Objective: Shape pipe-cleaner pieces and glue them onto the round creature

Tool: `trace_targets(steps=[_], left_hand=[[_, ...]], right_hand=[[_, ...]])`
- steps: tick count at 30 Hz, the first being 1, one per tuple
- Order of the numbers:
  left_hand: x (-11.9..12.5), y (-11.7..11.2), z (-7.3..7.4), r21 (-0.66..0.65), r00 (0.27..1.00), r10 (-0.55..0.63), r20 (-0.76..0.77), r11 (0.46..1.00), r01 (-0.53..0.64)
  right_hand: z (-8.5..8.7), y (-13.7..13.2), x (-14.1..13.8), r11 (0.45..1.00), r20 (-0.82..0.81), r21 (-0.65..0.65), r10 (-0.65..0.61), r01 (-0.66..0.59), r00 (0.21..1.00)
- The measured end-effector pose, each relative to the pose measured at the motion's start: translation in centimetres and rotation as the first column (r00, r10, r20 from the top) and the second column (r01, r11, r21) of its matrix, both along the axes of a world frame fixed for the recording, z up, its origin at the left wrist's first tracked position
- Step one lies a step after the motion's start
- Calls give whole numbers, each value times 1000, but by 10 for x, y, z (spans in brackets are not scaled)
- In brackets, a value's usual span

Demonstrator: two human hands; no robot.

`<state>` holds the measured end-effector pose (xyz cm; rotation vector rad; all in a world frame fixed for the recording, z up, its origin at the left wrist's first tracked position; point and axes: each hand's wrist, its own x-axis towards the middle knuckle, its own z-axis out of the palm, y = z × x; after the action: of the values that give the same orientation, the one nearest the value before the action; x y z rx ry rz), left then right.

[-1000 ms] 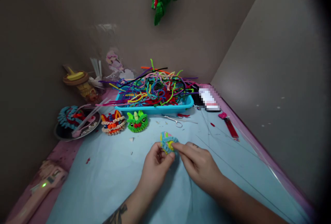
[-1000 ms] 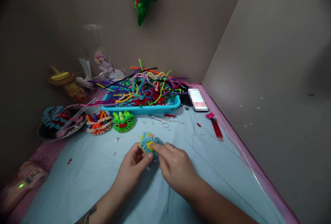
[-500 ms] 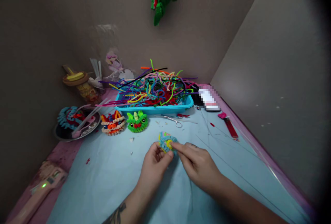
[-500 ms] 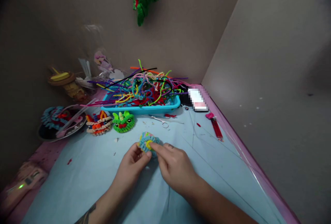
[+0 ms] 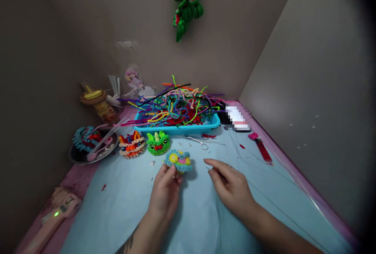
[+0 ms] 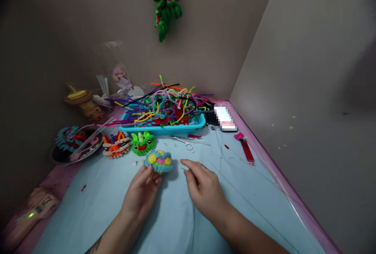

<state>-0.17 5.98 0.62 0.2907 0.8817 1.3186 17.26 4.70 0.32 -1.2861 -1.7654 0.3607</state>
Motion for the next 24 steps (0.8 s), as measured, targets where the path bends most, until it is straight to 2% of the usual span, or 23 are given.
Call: trace_targets(steps=[4, 10, 14, 18, 24], left_hand=[[-3, 6, -4, -16, 999, 35, 31, 999, -35], [-5, 3, -3, -60, 996, -18, -91, 998, 13], [-11, -7, 7, -148, 988, -3, -156, 989, -21], [-19, -25, 15, -250, 989, 73, -130, 963, -104], [-20, -40, 11, -260, 987, 125, -97, 954, -147]], right_hand=[[0, 2, -2, 999, 13, -19, 44, -44, 999], [0, 2, -4, 996, 1, 1, 95, -95, 996], [1, 0, -3, 993, 2, 4, 118, -118, 993], [-1, -1, -2, 991, -10, -9, 130, -131, 991], [-2, -1, -3, 992, -23, 24, 121, -121, 992]])
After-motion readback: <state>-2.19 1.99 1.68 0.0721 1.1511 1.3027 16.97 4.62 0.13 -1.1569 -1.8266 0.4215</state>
